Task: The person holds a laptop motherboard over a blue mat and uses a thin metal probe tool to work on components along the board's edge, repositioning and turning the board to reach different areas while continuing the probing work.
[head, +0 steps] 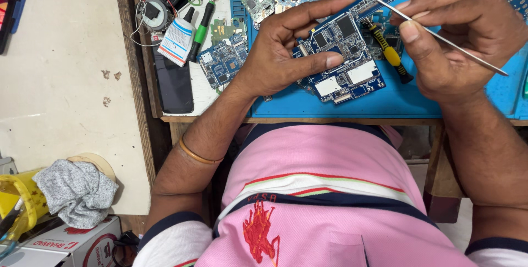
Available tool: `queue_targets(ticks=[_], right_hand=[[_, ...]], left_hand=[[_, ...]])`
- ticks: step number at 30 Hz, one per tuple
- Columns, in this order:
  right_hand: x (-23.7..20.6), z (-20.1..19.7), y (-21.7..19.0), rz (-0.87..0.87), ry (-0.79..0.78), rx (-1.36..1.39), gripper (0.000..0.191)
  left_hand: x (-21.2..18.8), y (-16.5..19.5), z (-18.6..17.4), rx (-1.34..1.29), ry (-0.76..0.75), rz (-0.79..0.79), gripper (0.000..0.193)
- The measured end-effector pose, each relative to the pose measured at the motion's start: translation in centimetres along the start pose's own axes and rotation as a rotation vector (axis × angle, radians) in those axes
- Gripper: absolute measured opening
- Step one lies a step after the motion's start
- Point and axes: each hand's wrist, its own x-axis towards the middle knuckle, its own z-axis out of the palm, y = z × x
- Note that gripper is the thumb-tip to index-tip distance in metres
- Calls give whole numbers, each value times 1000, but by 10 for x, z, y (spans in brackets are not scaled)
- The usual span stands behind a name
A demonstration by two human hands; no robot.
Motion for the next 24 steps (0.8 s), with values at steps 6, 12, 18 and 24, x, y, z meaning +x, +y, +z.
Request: queue_targets(ticks=[6, 12, 18, 24], right_hand=[[8, 2, -7, 6, -11, 14, 16], [32, 2, -26, -218, -34, -311, 16], [47, 2, -27, -262, -33, -194, 18], [36, 2, -24, -264, -17, -195, 19]], left_hand=[[-1, -1, -2, 10, 3, 4, 56], [0, 0, 1, 27, 23, -13, 55], [2, 2, 1, 38, 16, 4, 53], [1, 2, 1, 43, 24, 18, 53]])
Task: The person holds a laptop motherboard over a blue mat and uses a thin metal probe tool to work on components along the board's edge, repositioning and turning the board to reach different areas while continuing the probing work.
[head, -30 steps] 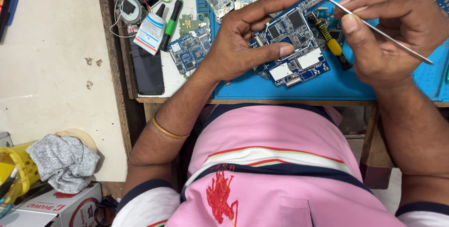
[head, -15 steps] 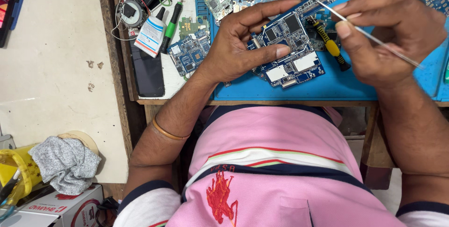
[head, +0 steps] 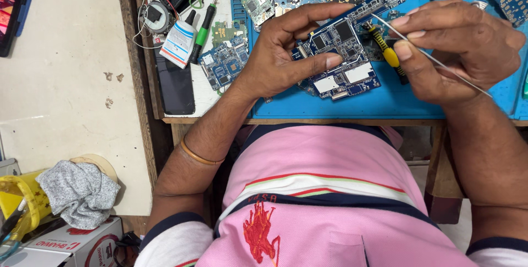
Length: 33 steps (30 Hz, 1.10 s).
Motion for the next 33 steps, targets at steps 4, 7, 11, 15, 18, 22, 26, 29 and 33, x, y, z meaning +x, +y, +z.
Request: queue_targets(ticks=[4, 7, 11, 15, 18, 22, 26, 29, 33], right_hand=[[-5, -2, 2, 19, -1, 15, 18], [-4, -1, 1, 34, -11, 6, 17], [1, 2, -2, 18, -29, -31, 16], [1, 2, 0, 19, -35, -21, 17], [-5, 4, 0, 51, 1, 0, 17], [-8, 2, 2, 36, 5, -10, 18], [-6, 4, 0, 41, 3, -25, 15], [-6, 4, -1, 26, -15, -44, 16], [-9, 2, 1, 45, 2, -1, 17]], left_hand=[[0, -2, 0, -5, -2, 5, 53], [0, -2, 0, 5, 0, 6, 53], [-1, -2, 0, 6, -3, 4, 53], [-1, -3, 0, 4, -5, 5, 53], [-1, -4, 0, -7, 2, -9, 54], [-1, -5, 0, -9, -4, -5, 54], [-1, -4, 0, -13, -5, -7, 54], [-1, -5, 0, 2, -10, 9, 54], [-1, -4, 0, 8, -8, 7, 54]])
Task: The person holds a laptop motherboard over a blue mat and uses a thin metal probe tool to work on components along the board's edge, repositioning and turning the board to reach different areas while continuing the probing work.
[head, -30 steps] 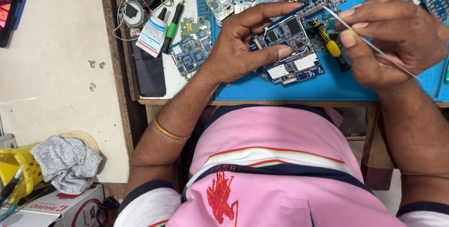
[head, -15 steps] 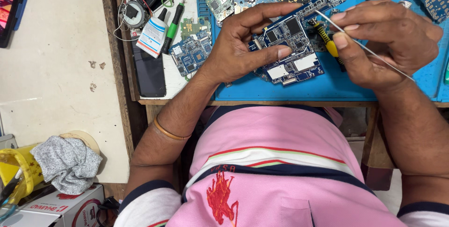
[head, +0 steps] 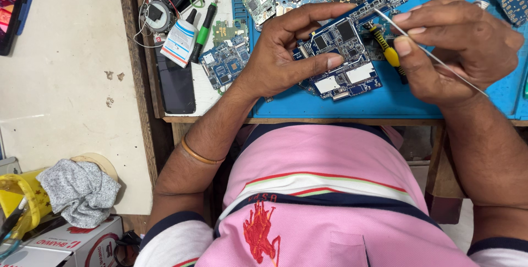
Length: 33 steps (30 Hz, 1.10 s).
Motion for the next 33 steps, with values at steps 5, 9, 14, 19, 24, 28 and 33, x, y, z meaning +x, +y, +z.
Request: queue_targets(ticks=[5, 9, 14, 19, 24, 28, 33], right_hand=[[-3, -1, 2, -9, 1, -26, 16], [3, 0, -4, -20, -11, -71, 16], [22, 2, -15, -226, -82, -317, 18], [28, 9, -22, -272, -91, -343, 21], [12, 6, -11, -172, -6, -211, 20], [-7, 1, -2, -64, 11, -130, 15], [-13, 0, 1, -66, -14, -144, 15]], left_hand=[[0, 1, 0, -1, 2, -20, 54], [-1, 2, 0, -12, 10, -4, 54], [-1, 4, -1, -62, 6, -60, 55], [-1, 3, 0, -53, 9, -52, 54], [-3, 2, -2, 7, 4, -13, 53], [-3, 1, -3, -5, -4, -35, 55], [-3, 1, -3, -43, -12, -59, 57]])
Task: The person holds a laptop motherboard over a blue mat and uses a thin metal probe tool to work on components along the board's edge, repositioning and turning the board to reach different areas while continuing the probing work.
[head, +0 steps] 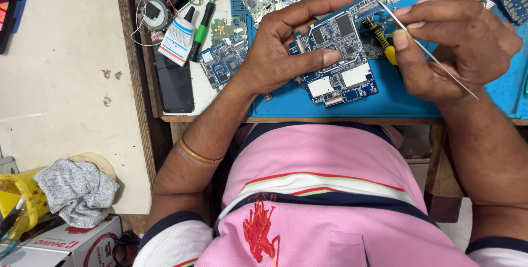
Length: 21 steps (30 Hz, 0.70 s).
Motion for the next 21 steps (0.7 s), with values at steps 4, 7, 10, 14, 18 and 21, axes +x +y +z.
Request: queue_targets(ticks=[4, 7, 10, 14, 18, 21], right_hand=[[7, 0, 0, -57, -10, -36, 17], [11, 0, -3, -60, -7, -42, 18], [12, 3, -3, -75, 16, -12, 21], [11, 3, -5, -39, -9, -41, 18], [8, 2, -7, 10, -20, -72, 16], [5, -4, 0, 65, -20, -83, 10]], left_hand=[[-1, 0, -2, 1, -10, 14, 56], [-1, -1, -2, 53, -3, 21, 56], [-1, -1, -1, 15, -2, -2, 57], [0, -2, -1, 20, -4, -1, 58], [0, -3, 0, -5, 9, -15, 58], [0, -3, 0, 27, -9, 23, 57]])
